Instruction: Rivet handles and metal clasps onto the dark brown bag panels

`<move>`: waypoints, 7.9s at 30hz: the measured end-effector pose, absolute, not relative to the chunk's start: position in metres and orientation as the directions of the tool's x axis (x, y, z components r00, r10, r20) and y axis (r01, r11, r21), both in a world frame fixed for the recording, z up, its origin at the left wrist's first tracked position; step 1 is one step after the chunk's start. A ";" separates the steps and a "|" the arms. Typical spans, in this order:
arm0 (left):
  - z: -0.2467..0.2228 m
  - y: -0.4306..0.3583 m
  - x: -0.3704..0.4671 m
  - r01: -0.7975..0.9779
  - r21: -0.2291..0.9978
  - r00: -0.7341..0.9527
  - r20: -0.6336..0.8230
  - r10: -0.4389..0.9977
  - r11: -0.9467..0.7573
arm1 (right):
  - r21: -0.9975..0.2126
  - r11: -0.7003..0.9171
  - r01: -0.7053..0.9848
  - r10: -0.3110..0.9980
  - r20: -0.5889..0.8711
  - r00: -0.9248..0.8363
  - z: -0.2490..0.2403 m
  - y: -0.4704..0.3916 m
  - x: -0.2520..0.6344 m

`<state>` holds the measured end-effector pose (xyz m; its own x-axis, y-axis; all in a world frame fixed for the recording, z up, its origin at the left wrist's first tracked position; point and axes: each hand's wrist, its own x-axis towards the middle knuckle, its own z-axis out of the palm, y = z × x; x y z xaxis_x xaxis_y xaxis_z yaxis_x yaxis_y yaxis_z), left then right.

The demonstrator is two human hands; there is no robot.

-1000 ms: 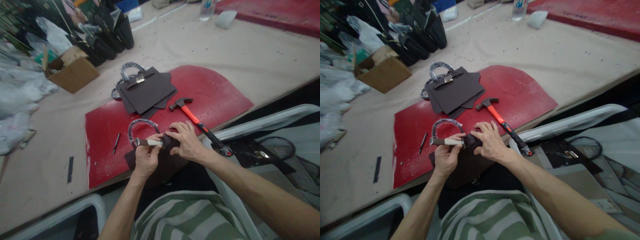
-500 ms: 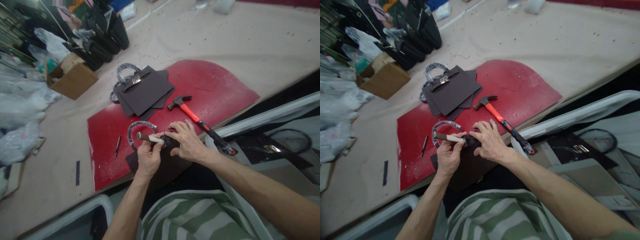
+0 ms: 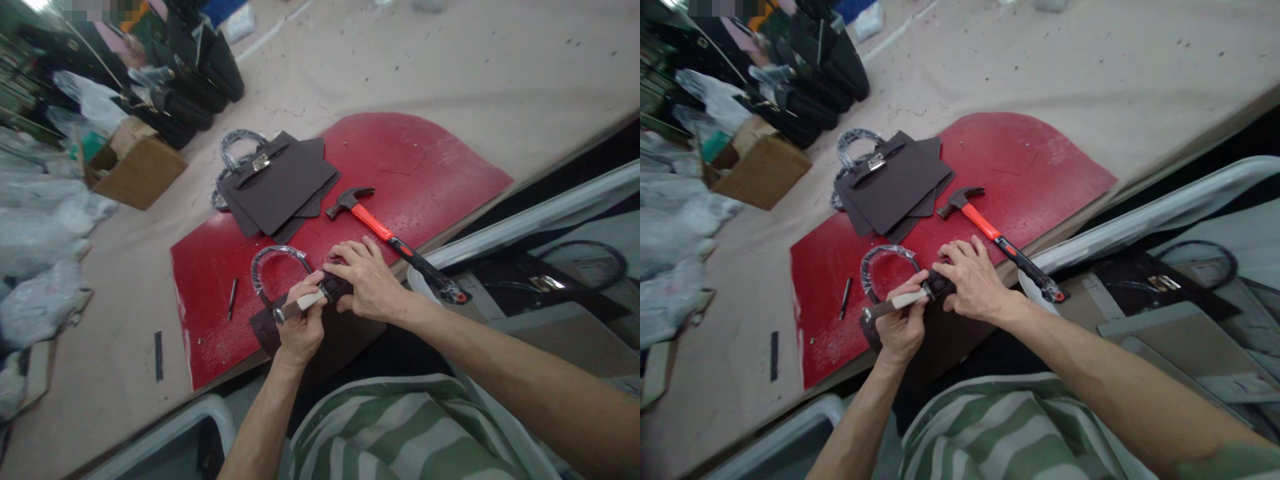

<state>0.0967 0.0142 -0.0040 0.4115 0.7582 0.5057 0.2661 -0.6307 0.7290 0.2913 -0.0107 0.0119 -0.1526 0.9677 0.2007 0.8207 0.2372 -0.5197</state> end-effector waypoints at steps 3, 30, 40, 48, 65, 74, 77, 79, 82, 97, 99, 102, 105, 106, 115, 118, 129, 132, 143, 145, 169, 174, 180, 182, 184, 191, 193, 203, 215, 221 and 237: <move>-0.005 0.014 0.097 0.266 0.706 0.408 0.534 0.740 -0.656 | -0.518 0.240 0.821 0.967 0.206 -0.153 0.012 -0.011 0.292; -0.007 -0.001 0.112 0.416 0.508 0.328 0.689 0.646 -0.754 | -0.520 0.241 0.820 0.966 0.212 -0.150 0.012 -0.011 0.291; 0.003 0.014 0.112 0.416 0.522 0.413 0.621 0.666 -0.745 | -0.521 0.235 0.820 0.968 0.199 -0.151 0.013 -0.012 0.292; 0.004 0.021 0.113 0.403 0.549 0.457 0.572 0.681 -0.732 | -0.521 0.230 0.822 0.970 0.186 -0.154 0.013 -0.012 0.292; 0.004 0.023 0.120 0.350 0.715 0.417 0.459 0.784 -0.605 | -0.417 -0.244 0.875 0.959 0.032 0.283 0.045 -0.026 0.367; 0.003 0.025 0.123 0.364 0.698 0.413 0.473 0.778 -0.617 | -0.832 -0.389 0.396 0.919 -0.378 0.109 0.074 -0.015 0.365; 0.004 0.025 0.124 0.358 0.707 0.417 0.463 0.782 -0.610 | -0.870 -0.377 0.317 0.926 -0.361 0.110 0.105 -0.023 0.351; 0.004 0.025 0.124 0.361 0.708 0.416 0.460 0.785 -0.607 | -0.897 -0.294 0.330 0.954 -0.251 0.166 0.132 -0.035 0.344; 0.003 0.025 0.124 0.363 0.704 0.414 0.464 0.783 -0.610 | -0.805 -0.018 0.593 0.957 0.158 0.244 0.166 -0.058 0.340; 0.000 0.027 0.124 0.387 0.661 0.454 0.470 0.757 -0.643 | -0.318 0.129 0.939 0.966 0.253 -0.047 0.185 -0.087 0.338; 0.002 0.027 0.124 0.389 0.653 0.468 0.468 0.749 -0.651 | -0.285 0.121 0.951 0.991 0.081 -0.102 0.172 -0.083 0.347; 0.003 0.026 0.124 0.393 0.649 0.456 0.478 0.751 -0.651 | -0.392 0.028 0.920 1.000 0.014 -0.024 0.153 -0.070 0.364; 0.004 0.026 0.123 0.377 0.656 0.448 0.489 0.749 -0.654 | -0.526 -0.140 0.839 0.987 -0.141 0.076 0.126 -0.051 0.377; 0.005 0.026 0.123 0.370 0.659 0.450 0.490 0.747 -0.655 | -0.524 -0.201 0.828 0.975 -0.187 0.118 0.115 -0.044 0.381; 0.009 0.027 0.122 0.351 0.699 0.461 0.451 0.764 -0.623 | -0.225 0.199 0.954 0.954 0.266 -0.137 0.054 -0.012 0.349; 0.007 0.027 0.120 0.350 0.702 0.460 0.448 0.767 -0.620 | -0.331 0.397 0.856 0.905 0.294 -0.307 0.031 -0.012 0.316; 0.029 0.035 0.077 0.052 0.991 -0.140 0.129 0.982 -0.123 | -0.403 0.319 0.858 0.943 0.229 -0.243 0.012 -0.012 0.291; 0.042 0.055 0.006 0.406 0.914 -0.270 0.096 0.958 0.023 | -0.401 0.313 0.861 0.944 0.229 -0.236 0.013 -0.011 0.290; 0.049 0.087 -0.145 0.804 0.068 -0.580 -0.129 0.804 0.591 | -0.256 0.449 0.856 0.830 0.474 -0.293 -0.014 0.004 0.298; 0.048 0.082 -0.150 0.803 0.044 -0.586 -0.123 0.801 0.594 | -0.246 0.458 0.854 0.819 0.491 -0.298 -0.017 0.007 0.299; 0.025 0.013 0.004 0.821 0.336 0.419 0.194 0.887 -0.461 | -0.397 0.331 0.856 0.921 0.333 -0.202 0.018 -0.007 0.272; 0.004 0.007 0.003 0.809 0.399 0.251 0.429 0.868 -0.432 | -0.433 0.287 0.854 0.905 0.414 -0.094 0.007 -0.009 0.263; -0.005 0.006 0.028 0.909 0.382 -0.022 0.443 0.896 -0.166 | -0.454 0.238 0.858 0.869 0.495 0.021 -0.013 -0.003 0.254; -0.004 0.009 0.032 0.920 0.380 -0.073 0.412 0.908 -0.099 | -0.461 0.229 0.857 0.861 0.506 0.042 -0.016 -0.001 0.253; -0.003 0.011 0.031 0.916 0.387 -0.061 0.401 0.914 -0.109 | -0.467 0.238 0.851 0.862 0.506 0.037 -0.016 0.000 0.253; -0.010 0.001 0.010 0.771 0.506 0.147 0.449 0.881 -0.386 | -0.475 0.355 0.805 0.889 0.439 -0.133 -0.005 -0.004 0.262; -0.012 0.000 0.010 0.761 0.518 0.129 0.468 0.874 -0.390 | -0.471 0.355 0.807 0.893 0.427 -0.144 -0.003 -0.003 0.263; -0.020 0.001 0.022 0.736 0.516 0.130 0.527 0.840 -0.438 | -0.439 0.389 0.810 0.872 0.459 -0.170 0.000 0.009 0.267; -0.016 -0.001 0.020 0.742 0.510 0.145 0.512 0.846 -0.436 | -0.237 0.478 0.846 0.856 0.343 -0.388 0.009 -0.010 0.238; -0.011 0.001 0.021 0.731 0.509 0.154 0.525 0.837 -0.454 | -0.246 0.480 0.842 0.838 0.413 -0.357 -0.012 0.003 0.241; 0.024 0.050 -0.103 0.850 0.522 -0.269 0.314 0.911 0.071 | -0.322 0.440 0.838 0.863 0.410 -0.296 -0.011 0.006 0.235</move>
